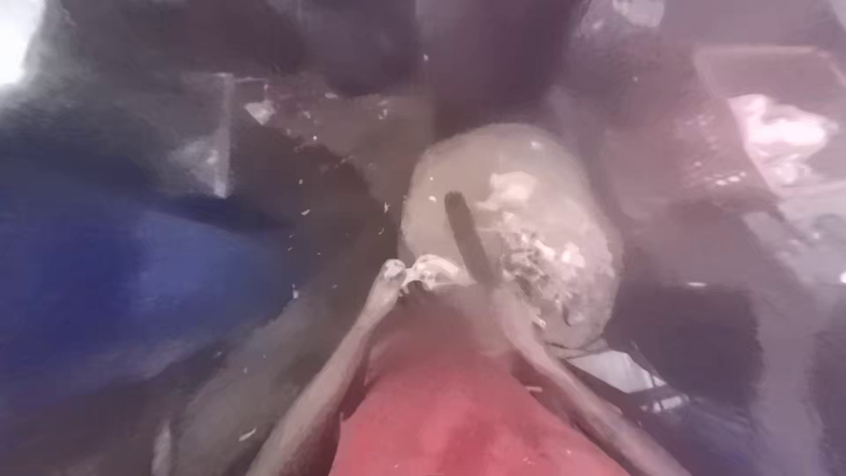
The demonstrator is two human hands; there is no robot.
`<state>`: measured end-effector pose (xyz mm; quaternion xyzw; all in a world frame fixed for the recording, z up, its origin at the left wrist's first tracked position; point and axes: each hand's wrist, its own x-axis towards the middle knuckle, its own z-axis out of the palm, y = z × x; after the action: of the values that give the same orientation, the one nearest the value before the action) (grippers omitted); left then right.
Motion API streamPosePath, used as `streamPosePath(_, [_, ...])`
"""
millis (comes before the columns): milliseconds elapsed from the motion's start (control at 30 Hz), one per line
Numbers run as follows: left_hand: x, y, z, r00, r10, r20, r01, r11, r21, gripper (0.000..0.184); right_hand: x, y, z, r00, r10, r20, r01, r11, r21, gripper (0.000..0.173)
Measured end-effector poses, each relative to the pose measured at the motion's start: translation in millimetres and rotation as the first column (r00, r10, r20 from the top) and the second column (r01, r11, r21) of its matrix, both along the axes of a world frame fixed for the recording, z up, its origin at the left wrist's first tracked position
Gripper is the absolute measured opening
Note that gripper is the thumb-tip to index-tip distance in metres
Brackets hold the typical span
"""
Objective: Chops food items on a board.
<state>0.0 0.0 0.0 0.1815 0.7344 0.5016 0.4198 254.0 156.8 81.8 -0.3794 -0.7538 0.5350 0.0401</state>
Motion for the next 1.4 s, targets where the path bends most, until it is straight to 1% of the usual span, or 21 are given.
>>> streamPosePath(67, [20.2, 8.8, -22.8, 0.998, -0.062, -0.003, 0.062, 0.997, -0.041, 0.047, -17.7, -8.8, 50.1, 0.954, -0.08, -0.29, 0.085, 0.996, 0.003, 0.06])
streamPosePath(100, [28.6, 11.4, -25.5, 0.997, -0.071, -0.027, 0.07, 0.996, -0.054, 0.049, -24.4, -14.8, 71.3, 0.911, -0.093, -0.402, 0.111, 0.994, 0.022, 0.075])
streamPosePath(167, [37.8, 15.0, -21.9, 0.997, -0.045, -0.058, 0.038, 0.993, -0.109, 0.046, -25.0, -27.9, 74.8, 0.89, -0.06, -0.453, 0.15, 0.975, 0.166, 0.086])
streamPosePath(233, [39.1, 15.0, -18.4, 0.998, -0.025, -0.064, 0.017, 0.993, -0.118, 0.047, -2.2, -35.1, 22.5, 0.976, 0.076, -0.204, -0.003, 0.941, 0.338, 0.074])
streamPosePath(267, [37.3, 14.5, -15.6, 0.997, -0.034, -0.072, 0.026, 0.994, -0.105, 0.047, 5.1, -33.1, -7.7, 0.99, 0.138, -0.005, -0.129, 0.938, 0.322, 0.06])
streamPosePath(333, [33.6, 8.6, -13.5, 0.993, -0.054, -0.106, 0.041, 0.992, -0.121, 0.045, 8.1, -22.3, -46.6, 0.909, 0.267, 0.32, -0.309, 0.947, 0.087, 0.051])
streamPosePath(400, [21.6, 3.1, -13.5, 0.986, -0.047, -0.158, 0.027, 0.992, -0.125, 0.038, -2.8, -11.1, -34.4, 0.853, 0.299, 0.428, -0.322, 0.946, -0.018, 0.051])
streamPosePath(467, [13.5, -14.4, -22.1, 0.987, -0.036, -0.154, 0.028, 0.998, -0.058, 0.031, -7.1, -16.3, -5.2, 0.858, 0.261, 0.441, -0.307, 0.951, 0.035, 0.047])
streamPosePath(533, [5.0, -17.5, -32.2, 0.993, -0.025, -0.116, 0.033, 0.997, 0.065, 0.026, -18.4, -17.8, 17.8, 0.917, 0.22, 0.334, -0.27, 0.956, 0.113, 0.044])
streamPosePath(600, [1.0, -19.6, -37.9, 0.99, -0.059, -0.125, 0.073, 0.991, 0.11, 0.023, -28.3, -27.5, 23.5, 0.954, 0.207, 0.215, -0.215, 0.976, 0.018, 0.047])
streamPosePath(667, [-2.3, -19.4, -32.6, 0.977, -0.105, -0.187, 0.11, 0.994, 0.016, 0.026, -28.4, -28.4, -0.4, 0.931, 0.261, 0.254, -0.246, 0.965, -0.088, 0.048])
streamPosePath(733, [-6.6, -12.7, -9.3, 0.976, -0.082, -0.201, 0.043, 0.981, -0.19, 0.032, -11.5, -12.7, -42.0, 0.892, 0.344, 0.294, -0.307, 0.937, -0.165, 0.049])
streamPosePath(767, [-8.8, -12.2, 3.8, 0.981, -0.037, -0.189, -0.012, 0.967, -0.253, 0.035, 3.5, -7.0, -56.8, 0.902, 0.323, 0.286, -0.267, 0.939, -0.216, 0.048])
streamPosePath(833, [-12.9, -17.9, 24.1, 0.983, 0.105, -0.152, -0.135, 0.971, -0.2, 0.039, 31.2, 1.2, -70.9, 0.949, 0.178, 0.261, -0.092, 0.946, -0.31, 0.049])
streamPosePath(933, [-2.5, -22.0, 40.5, 0.963, 0.218, 0.158, -0.22, 0.976, -0.008, 0.026, 43.3, 5.0, -54.9, 0.938, -0.065, 0.34, 0.108, 0.988, -0.108, 0.048])
streamPosePath(1033, [30.0, 1.6, 29.5, 0.845, 0.213, 0.491, -0.239, 0.971, -0.008, 0.026, 15.4, 10.7, -2.0, 0.967, -0.101, 0.233, 0.093, 0.995, 0.045, 0.052])
streamPosePath(1100, [57.3, 18.8, 10.1, 0.823, 0.186, 0.536, -0.216, 0.976, -0.006, 0.025, -7.1, 3.7, 27.1, 0.99, -0.099, 0.104, 0.092, 0.993, 0.073, 0.052])
streamPosePath(1167, [77.1, 25.4, -3.6, 0.863, 0.135, 0.487, -0.159, 0.987, 0.008, 0.036, -18.9, -10.9, 27.7, 0.998, -0.06, 0.026, 0.057, 0.995, 0.077, 0.05])
streamPosePath(1233, [85.6, 29.8, -0.7, 0.887, 0.14, 0.441, -0.146, 0.989, -0.021, 0.036, -17.2, -24.3, -1.6, 0.987, 0.024, 0.161, -0.031, 0.998, 0.046, 0.049])
streamPosePath(1300, [85.5, 31.8, 7.6, 0.886, 0.181, 0.426, -0.17, 0.983, -0.065, 0.026, -6.9, -24.5, -44.2, 0.933, 0.128, 0.336, -0.102, 0.99, -0.095, 0.053])
streamPosePath(1400, [67.8, 22.1, 15.4, 0.869, 0.136, 0.476, -0.124, 0.991, -0.057, 0.018, 2.5, -15.5, -43.1, 0.923, 0.146, 0.357, -0.099, 0.984, -0.147, 0.057])
